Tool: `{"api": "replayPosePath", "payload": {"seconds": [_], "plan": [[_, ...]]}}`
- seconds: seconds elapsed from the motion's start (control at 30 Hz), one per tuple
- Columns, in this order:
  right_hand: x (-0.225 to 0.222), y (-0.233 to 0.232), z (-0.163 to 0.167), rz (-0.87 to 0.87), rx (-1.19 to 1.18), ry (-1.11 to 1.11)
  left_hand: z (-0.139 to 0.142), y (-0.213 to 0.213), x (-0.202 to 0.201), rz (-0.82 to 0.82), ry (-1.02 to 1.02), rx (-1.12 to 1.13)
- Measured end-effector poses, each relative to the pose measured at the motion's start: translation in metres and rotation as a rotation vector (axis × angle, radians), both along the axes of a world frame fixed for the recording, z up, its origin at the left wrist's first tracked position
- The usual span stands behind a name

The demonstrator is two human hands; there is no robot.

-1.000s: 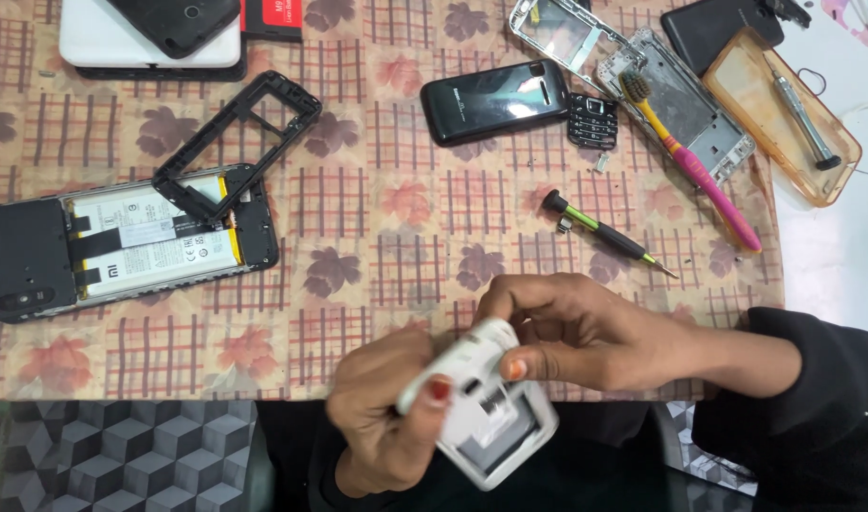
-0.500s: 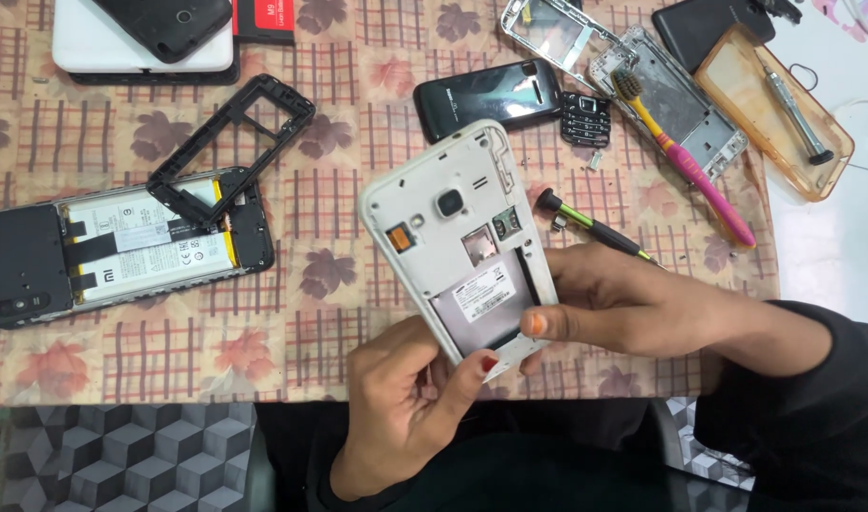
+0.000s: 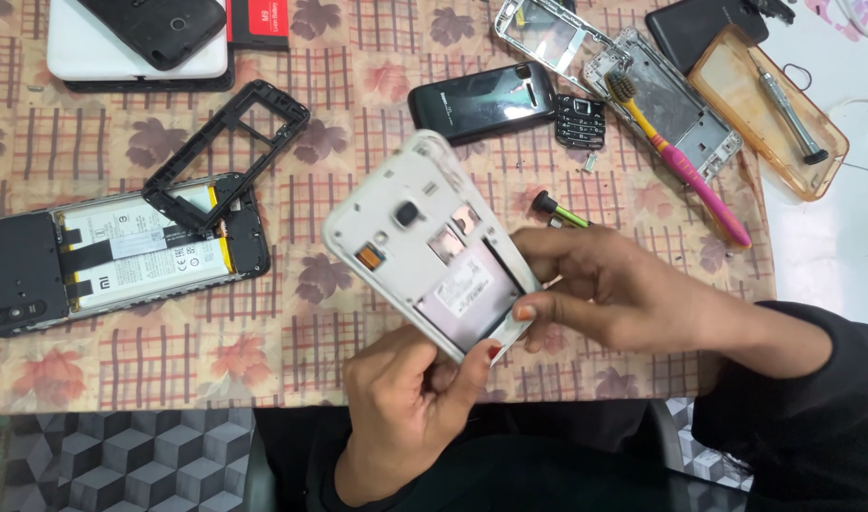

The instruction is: The person disassembles a smartphone by removing screws and prying off a metal bracket with a screwdriver and a toothbrush. They then switch to a second white smartphone and continue removing screws from its back casing.

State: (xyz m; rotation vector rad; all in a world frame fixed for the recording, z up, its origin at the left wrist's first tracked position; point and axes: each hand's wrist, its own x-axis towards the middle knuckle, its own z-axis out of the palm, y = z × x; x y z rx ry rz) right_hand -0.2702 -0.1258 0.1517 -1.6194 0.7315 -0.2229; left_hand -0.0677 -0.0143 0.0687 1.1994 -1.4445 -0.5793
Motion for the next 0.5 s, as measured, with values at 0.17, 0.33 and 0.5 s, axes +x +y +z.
{"api": "replayPosePath", "payload": {"seconds": [0.17,0.33,0.5], "plan": [[-0.001,-0.027,0.001,0.186,-0.065,0.127,0.007,0.015,0.004,0.151,-0.286,-0.1],[-0.006,-0.027,-0.006,0.057,-0.058,0.475,0.007,0.011,-0.003,0.152,-0.494,-0.166],[-0.025,-0.037,0.021,0.022,-0.72,0.522,-0.003,0.007,-0.008,0.098,-0.589,-0.087]]}}
